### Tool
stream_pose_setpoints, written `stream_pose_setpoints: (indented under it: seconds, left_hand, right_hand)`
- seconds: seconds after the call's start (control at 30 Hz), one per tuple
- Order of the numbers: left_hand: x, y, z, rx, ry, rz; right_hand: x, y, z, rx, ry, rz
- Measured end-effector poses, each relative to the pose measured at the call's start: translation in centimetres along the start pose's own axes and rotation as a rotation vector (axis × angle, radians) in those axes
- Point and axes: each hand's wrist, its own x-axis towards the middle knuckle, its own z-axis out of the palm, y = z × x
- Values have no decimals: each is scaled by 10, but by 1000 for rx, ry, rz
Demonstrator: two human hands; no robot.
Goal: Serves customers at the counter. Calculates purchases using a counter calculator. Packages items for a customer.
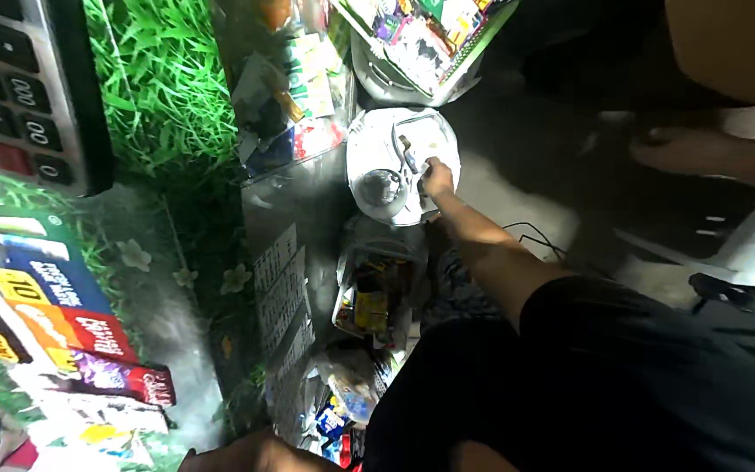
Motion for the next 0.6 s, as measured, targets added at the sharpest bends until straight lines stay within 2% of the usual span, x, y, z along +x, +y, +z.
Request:
stream_pose_setpoints:
  seconds: [0.23, 0.3, 0.37, 0.43, 0.53, 0.6]
  left_hand:
    - [-7, 0, 1, -3, 55, 78]
    - [-8, -7, 0, -52, 46, 95]
    - [-3, -10, 2, -69, 82, 77]
    - [-2, -17, 3, -84, 118, 83]
    - [-11, -16, 1, -151, 74, 104]
    - [-12, -14, 1, -166, 72, 102]
  right_hand:
    - [13, -9, -5, -191, -32, -29]
    - [4, -10, -13, -204, -103, 23]
    - [-4, -5, -20, -199, -250, 90]
    - [-8, 8, -22, -94, -458, 126]
    - [-33, 3, -23, 364, -743, 175]
    - [-50, -17, -9, 496, -800, 114]
